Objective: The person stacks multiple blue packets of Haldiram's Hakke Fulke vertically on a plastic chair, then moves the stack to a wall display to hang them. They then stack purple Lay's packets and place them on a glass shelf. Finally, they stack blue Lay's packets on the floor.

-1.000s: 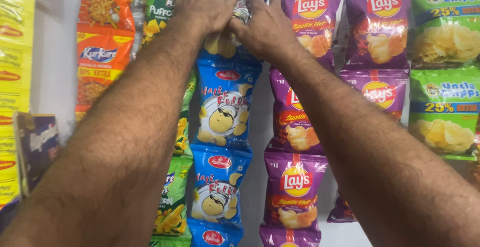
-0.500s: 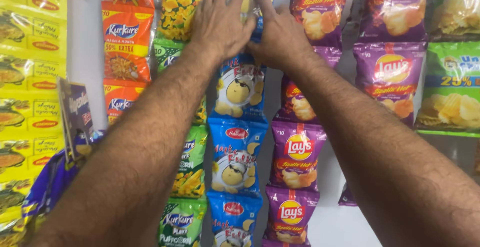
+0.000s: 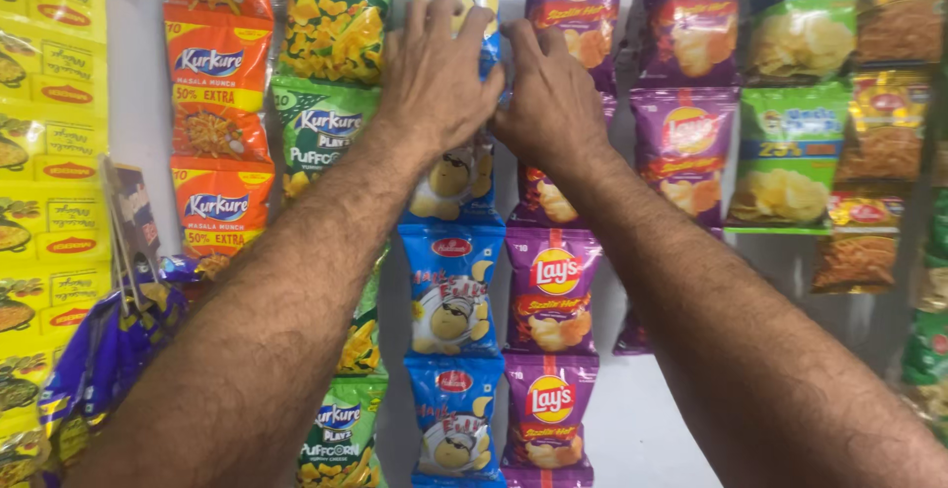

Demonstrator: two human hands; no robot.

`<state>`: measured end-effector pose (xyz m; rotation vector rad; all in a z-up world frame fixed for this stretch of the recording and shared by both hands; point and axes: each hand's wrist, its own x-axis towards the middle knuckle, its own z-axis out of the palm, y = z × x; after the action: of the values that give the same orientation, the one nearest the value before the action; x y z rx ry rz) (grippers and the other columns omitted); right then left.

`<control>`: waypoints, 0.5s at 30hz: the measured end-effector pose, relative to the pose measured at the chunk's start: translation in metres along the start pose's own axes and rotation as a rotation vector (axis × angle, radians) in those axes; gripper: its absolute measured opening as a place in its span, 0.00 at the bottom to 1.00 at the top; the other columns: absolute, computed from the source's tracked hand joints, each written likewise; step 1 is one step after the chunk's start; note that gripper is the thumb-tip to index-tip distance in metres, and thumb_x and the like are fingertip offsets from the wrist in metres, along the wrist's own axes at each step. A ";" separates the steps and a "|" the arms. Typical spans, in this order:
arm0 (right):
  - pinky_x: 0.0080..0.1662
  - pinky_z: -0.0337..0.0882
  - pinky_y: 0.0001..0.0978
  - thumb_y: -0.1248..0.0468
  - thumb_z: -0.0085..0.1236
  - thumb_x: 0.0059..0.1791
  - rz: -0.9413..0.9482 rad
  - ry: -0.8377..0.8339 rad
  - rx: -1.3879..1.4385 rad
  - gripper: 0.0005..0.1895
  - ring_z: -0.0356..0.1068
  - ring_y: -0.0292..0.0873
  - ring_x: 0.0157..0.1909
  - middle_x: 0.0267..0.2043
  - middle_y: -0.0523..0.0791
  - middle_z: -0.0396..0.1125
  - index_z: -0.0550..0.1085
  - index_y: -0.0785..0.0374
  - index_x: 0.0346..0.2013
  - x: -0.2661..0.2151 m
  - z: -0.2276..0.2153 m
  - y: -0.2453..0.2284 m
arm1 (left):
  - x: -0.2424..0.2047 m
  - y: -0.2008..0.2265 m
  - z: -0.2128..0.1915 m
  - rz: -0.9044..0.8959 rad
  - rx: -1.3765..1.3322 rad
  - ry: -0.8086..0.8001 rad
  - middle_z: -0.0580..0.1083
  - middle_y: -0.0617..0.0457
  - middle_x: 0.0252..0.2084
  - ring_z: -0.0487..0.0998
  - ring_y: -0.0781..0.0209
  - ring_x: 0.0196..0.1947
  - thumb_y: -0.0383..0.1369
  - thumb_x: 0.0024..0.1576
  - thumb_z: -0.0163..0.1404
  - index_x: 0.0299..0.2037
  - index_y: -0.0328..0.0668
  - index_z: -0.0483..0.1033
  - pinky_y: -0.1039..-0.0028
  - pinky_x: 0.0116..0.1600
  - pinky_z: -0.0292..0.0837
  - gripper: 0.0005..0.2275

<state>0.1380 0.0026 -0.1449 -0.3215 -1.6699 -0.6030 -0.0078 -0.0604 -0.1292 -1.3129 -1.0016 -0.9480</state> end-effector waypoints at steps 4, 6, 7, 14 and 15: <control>0.49 0.71 0.59 0.60 0.62 0.50 -0.038 0.046 -0.030 0.27 0.70 0.66 0.51 0.52 0.59 0.67 0.66 0.60 0.62 -0.008 -0.019 0.025 | 0.012 0.034 0.008 0.010 -0.142 0.034 0.69 0.40 0.53 0.67 0.39 0.57 0.41 0.58 0.57 0.55 0.40 0.73 0.46 0.55 0.67 0.19; 0.50 0.71 0.58 0.60 0.64 0.50 -0.077 0.087 -0.064 0.26 0.70 0.66 0.52 0.51 0.59 0.68 0.66 0.61 0.60 -0.008 -0.028 0.045 | 0.019 0.047 0.020 0.015 -0.261 0.060 0.71 0.38 0.51 0.70 0.37 0.55 0.40 0.57 0.57 0.54 0.38 0.73 0.48 0.55 0.68 0.19; 0.51 0.71 0.57 0.60 0.64 0.49 -0.076 0.100 -0.084 0.26 0.70 0.65 0.53 0.50 0.58 0.69 0.67 0.61 0.59 -0.008 -0.034 0.055 | 0.023 0.052 0.027 0.013 -0.327 0.055 0.71 0.36 0.50 0.71 0.36 0.54 0.39 0.57 0.56 0.54 0.37 0.73 0.49 0.56 0.69 0.19; 0.49 0.70 0.58 0.54 0.67 0.46 0.206 -0.020 -0.169 0.33 0.68 0.67 0.51 0.53 0.62 0.63 0.64 0.60 0.60 -0.016 -0.054 0.120 | 0.057 0.097 0.094 -0.158 -0.600 -0.066 0.76 0.39 0.50 0.77 0.42 0.54 0.40 0.54 0.54 0.52 0.36 0.74 0.56 0.59 0.71 0.19; 0.49 0.70 0.58 0.54 0.68 0.45 0.182 0.006 -0.186 0.35 0.68 0.69 0.50 0.54 0.65 0.62 0.64 0.60 0.61 -0.016 -0.052 0.132 | 0.063 0.104 0.103 -0.209 -0.633 -0.091 0.76 0.39 0.51 0.77 0.43 0.55 0.41 0.53 0.54 0.53 0.36 0.73 0.57 0.60 0.71 0.21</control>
<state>0.2540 0.0840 -0.1283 -0.5988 -1.5615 -0.6219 0.1058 0.0470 -0.1001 -1.8058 -0.9547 -1.4519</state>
